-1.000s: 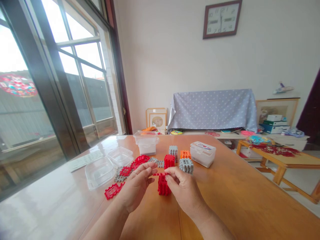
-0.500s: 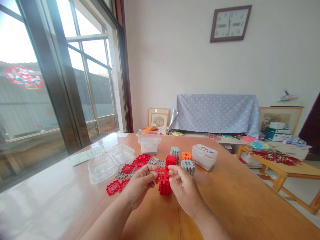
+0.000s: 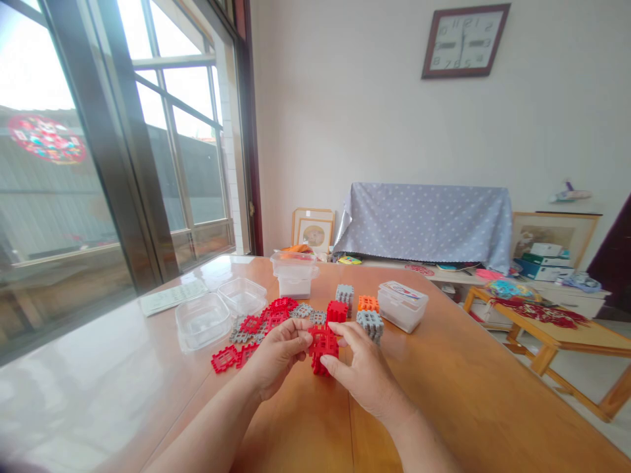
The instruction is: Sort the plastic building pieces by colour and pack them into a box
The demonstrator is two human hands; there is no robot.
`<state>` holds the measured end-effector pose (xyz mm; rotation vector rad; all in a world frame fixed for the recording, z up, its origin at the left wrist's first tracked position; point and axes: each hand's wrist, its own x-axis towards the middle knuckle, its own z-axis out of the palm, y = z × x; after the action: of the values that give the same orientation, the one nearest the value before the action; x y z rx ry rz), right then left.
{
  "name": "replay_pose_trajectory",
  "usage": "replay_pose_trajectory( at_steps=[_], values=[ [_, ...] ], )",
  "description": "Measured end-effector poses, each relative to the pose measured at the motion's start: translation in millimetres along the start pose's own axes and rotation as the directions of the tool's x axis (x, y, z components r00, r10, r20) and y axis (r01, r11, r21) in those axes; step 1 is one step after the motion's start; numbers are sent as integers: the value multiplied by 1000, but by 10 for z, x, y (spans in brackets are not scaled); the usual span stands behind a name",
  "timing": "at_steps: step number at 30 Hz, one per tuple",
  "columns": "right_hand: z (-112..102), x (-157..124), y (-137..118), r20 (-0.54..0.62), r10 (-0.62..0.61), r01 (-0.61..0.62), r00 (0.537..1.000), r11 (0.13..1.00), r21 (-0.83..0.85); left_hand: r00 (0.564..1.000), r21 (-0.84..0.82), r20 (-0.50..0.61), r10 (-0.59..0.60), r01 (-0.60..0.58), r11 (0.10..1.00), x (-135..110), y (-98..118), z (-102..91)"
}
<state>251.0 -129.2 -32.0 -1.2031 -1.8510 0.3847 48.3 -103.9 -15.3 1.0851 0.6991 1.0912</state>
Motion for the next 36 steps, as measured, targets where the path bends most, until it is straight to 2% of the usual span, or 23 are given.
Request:
replay_pose_trajectory(
  at_steps=[4, 9, 12, 18, 26, 36],
  values=[
    [-25, 10, 26, -2, 17, -17, 1000, 1000, -13, 1000, 3, 13, -4, 4, 1000, -2, 3, 11],
    [-14, 44, 153, -49, 80, -81, 996, 997, -15, 988, 201, -142, 62, -32, 979, 15, -5, -13],
    [0, 58, 228, -38, 109, -109, 993, 994, -2, 981, 262, -181, 65, -16, 965, 25, -17, -39],
    [10, 52, 301, -3, 131, -131, 991, 991, -13, 983, 293, -177, 57, -2, 956, 27, -40, -61],
    [9, 35, 245, 32, 139, -138, 990, 990, -38, 979, 305, -193, 64, -2, 952, 23, -3, -65],
    [9, 26, 234, 44, 130, -129, 991, 991, -26, 951, 306, -296, 85, 10, 952, 55, 70, -174]
  ],
)
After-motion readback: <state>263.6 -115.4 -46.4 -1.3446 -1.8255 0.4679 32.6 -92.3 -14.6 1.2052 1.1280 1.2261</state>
